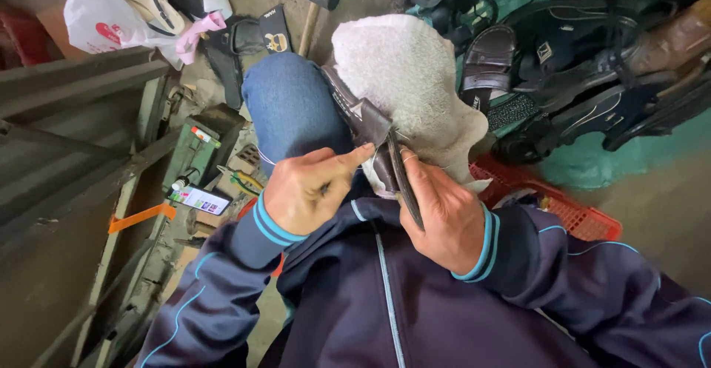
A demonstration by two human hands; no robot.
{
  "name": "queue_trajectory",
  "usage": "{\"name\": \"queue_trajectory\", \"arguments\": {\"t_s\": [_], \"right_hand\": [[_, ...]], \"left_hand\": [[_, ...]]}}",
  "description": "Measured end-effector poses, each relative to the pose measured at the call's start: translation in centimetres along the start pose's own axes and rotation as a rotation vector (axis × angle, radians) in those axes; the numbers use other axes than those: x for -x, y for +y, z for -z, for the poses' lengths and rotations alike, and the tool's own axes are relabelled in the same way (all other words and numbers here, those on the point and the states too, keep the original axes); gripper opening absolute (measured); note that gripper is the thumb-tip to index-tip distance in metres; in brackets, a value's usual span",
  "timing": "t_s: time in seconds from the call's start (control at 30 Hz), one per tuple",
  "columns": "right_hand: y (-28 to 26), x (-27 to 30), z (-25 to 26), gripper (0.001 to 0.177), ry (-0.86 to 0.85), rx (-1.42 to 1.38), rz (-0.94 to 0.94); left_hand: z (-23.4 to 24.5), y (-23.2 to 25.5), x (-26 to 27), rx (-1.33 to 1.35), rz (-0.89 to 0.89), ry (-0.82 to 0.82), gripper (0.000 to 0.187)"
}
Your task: Hand-stitching a sandal strap using a needle and thread.
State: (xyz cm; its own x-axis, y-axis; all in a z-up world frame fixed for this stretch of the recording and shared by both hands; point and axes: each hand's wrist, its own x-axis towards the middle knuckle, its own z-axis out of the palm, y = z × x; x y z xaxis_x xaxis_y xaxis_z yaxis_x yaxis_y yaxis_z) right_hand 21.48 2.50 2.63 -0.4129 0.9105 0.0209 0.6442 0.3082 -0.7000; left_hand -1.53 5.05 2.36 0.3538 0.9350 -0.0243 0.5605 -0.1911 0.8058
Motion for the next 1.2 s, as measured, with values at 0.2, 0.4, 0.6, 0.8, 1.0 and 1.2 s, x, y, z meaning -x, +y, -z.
{"name": "queue_trajectory", "arguments": {"t_s": [0.2,0.4,0.6,0.8,1.0,1.2], "right_hand": [[-0.3,0.2,-0.4,0.056,0.013,0.043,0.004],[-0.3,0.3,-0.6,0.056,0.018,0.094,0.02],[-0.4,0.2,-0.7,0.058,0.004,0.104,0.03],[-0.7,0.2,-0.7,0.057,0.007,0.102,0.061],[-1.1,0.4,-0.9,0.056,0.015,0.127,0.097],[-3.5,-0.1,-1.2,0.071,0.001,0.053,0.119]], "left_hand": [[-0.6,-0.8,0.5,0.149,0.06,-0.007,0.036],[-0.6,-0.8,0.2,0.214,0.055,0.015,0.036],[-0.9,-0.7,0.7,0.122,0.033,0.049,0.036],[-1.6,-1.1,1.0,0.143,0.05,0.081,0.035],[-1.2,-1.3,0.6,0.106,-0.012,0.103,0.03],[2.0,-2.6,2.5,0.005,0.026,-0.014,0.025]]}}
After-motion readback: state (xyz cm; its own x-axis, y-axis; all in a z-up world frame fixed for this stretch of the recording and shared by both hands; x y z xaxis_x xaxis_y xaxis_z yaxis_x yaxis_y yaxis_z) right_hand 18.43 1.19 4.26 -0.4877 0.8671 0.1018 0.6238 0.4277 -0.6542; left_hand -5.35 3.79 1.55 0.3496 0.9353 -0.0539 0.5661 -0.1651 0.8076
